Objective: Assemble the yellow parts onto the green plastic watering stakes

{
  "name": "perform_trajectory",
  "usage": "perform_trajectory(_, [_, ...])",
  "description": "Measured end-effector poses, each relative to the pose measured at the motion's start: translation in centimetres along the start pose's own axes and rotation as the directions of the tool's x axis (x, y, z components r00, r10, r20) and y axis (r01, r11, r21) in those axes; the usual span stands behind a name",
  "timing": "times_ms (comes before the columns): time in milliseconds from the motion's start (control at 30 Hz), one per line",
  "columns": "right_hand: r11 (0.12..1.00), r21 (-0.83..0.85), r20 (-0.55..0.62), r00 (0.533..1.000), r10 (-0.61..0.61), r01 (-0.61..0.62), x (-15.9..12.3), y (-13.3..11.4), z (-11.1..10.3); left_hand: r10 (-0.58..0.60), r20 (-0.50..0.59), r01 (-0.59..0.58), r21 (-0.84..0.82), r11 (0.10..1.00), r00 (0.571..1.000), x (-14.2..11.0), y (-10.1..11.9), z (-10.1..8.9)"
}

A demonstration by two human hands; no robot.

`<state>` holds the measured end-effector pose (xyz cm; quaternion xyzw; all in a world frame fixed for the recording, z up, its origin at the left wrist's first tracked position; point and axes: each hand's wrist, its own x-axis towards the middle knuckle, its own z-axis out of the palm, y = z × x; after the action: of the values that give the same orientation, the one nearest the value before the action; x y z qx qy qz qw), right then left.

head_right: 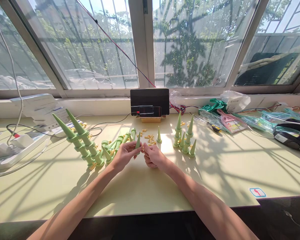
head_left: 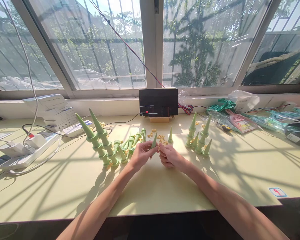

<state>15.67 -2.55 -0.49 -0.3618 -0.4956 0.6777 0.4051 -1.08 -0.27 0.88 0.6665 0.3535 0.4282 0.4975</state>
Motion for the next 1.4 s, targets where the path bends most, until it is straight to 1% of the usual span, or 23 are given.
perform_trajectory(200, [0.999,0.003,0.008,0.999,0.034,-0.034,-0.2,-0.3,0.1,0.014,0.008,-0.014,0.01,1.0,1.0,0.0,-0.1,0.0])
perform_trajectory(467, [1.0,0.004,0.012,1.0,0.028,-0.028,-0.2,-0.3,0.1,0.011,0.01,-0.011,0.005,1.0,1.0,0.0,-0.1,-0.1])
perform_trajectory(767, [0.999,0.011,-0.015,0.999,0.042,-0.041,-0.4,-0.5,0.2,0.018,0.006,-0.018,0.021,1.0,1.0,0.0,-0.1,0.0])
perform_trajectory(1033, [0.999,0.003,-0.018,0.999,0.045,-0.045,-0.5,-0.6,0.3,0.042,0.005,-0.042,0.035,0.998,0.999,0.0,0.0,0.1])
perform_trajectory(1133, [0.999,-0.031,-0.057,0.998,0.033,-0.035,-0.2,-0.5,0.4,0.032,-0.013,-0.032,0.029,0.999,0.999,0.0,0.4,0.4])
perform_trajectory(1200, [0.995,-0.095,-0.136,0.99,-0.029,0.016,0.1,-0.3,0.4,0.021,-0.04,-0.02,0.015,1.0,0.999,-0.1,0.6,0.7])
perform_trajectory(1267, [0.973,-0.2,-0.22,0.962,-0.161,0.117,0.4,-0.1,0.3,0.01,-0.06,-0.01,-0.003,1.0,0.998,-0.1,0.7,1.0])
perform_trajectory(1333, [0.934,-0.295,-0.249,0.928,-0.278,0.201,0.5,0.1,0.1,-0.001,-0.061,0.0,-0.019,1.0,0.998,0.0,0.6,1.2])
perform_trajectory(1400, [0.909,-0.349,-0.246,0.914,-0.323,0.227,0.6,0.3,0.0,-0.012,-0.048,0.011,-0.03,1.0,0.999,0.1,0.3,1.2])
